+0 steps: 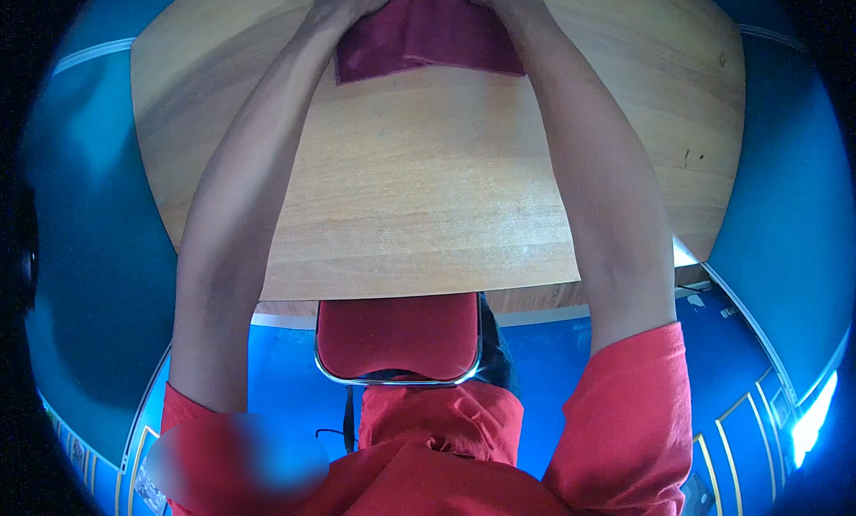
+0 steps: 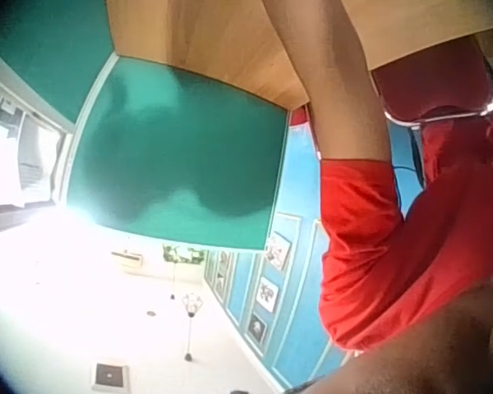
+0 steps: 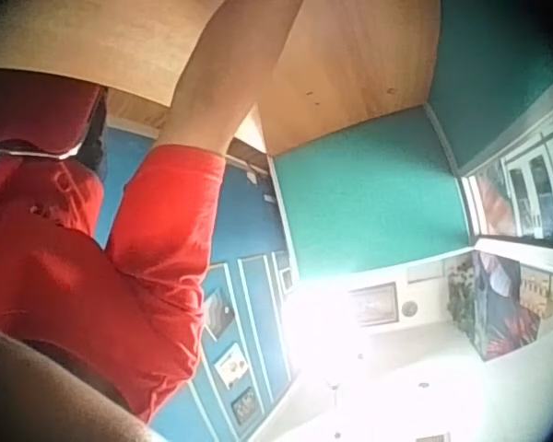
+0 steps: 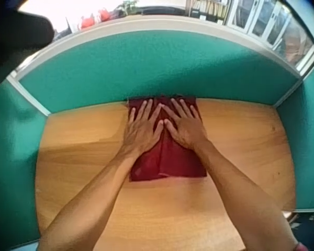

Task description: Folding a cloth and cleaning a desk surface.

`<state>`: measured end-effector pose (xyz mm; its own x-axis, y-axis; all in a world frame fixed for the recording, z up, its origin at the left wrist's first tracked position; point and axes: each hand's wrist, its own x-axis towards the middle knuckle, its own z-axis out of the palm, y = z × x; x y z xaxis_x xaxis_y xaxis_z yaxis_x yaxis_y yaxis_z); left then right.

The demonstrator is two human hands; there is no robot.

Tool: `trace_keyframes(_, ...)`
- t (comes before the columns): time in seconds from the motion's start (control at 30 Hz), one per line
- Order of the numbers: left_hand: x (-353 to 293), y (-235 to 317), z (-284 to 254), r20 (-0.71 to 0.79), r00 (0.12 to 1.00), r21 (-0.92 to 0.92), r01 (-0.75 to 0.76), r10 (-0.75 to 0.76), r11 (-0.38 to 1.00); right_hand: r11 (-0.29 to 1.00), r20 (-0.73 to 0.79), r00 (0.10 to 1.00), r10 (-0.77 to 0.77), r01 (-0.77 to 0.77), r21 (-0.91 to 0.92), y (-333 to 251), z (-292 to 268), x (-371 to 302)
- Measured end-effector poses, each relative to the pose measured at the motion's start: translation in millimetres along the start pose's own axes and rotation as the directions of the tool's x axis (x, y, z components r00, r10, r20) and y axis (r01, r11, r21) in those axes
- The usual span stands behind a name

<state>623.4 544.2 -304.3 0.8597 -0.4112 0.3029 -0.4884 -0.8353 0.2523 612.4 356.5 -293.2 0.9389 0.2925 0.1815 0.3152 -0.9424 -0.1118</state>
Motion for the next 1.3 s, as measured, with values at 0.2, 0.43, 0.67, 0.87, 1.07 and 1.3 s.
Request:
trace_keyframes(0.2, -23.2, 12.6, -9.2, -0.005, 1.0, 0.013, 0.01, -0.01, 1.0, 0.999, -0.002, 1.0, 0.014, -0.014, -0.03, -14.6, 1.1, -21.0)
trace_keyframes(0.43, -100.8, 43.8, -28.9, 0.0, 1.0, 0.042, 0.011, -0.011, 0.999, 1.0, -0.021, 0.999, -0.024, 0.024, -0.001, -54.7, -4.4, -100.3)
trace_keyframes(0.67, -211.0, 94.6, -61.0, 0.103, 0.993, 0.03, 0.062, -0.065, 0.998, 0.998, -0.057, 0.997, -0.054, 0.056, 0.025, -112.7, -29.6, -212.1)
trace_keyframes(0.87, -318.8, 148.1, -100.7, 0.164, 0.984, 0.005, 0.065, -0.065, 0.998, 0.996, 0.009, 0.999, -0.04, 0.039, 0.075, -168.9, -59.1, -322.5)
trace_keyframes(1.07, -396.3, 177.0, -130.9, 0.233, 0.972, 0.003, 0.03, -0.03, 1.0, 0.998, 0.068, 0.997, -0.044, 0.041, 0.048, -207.6, -80.4, -402.4)
trace_keyframes(1.3, -443.3, 181.9, -143.7, 0.323, 0.945, -0.028, 0.06, -0.047, 0.998, 0.985, 0.133, 0.986, -0.098, 0.077, 0.153, -223.6, -95.2, -447.4)
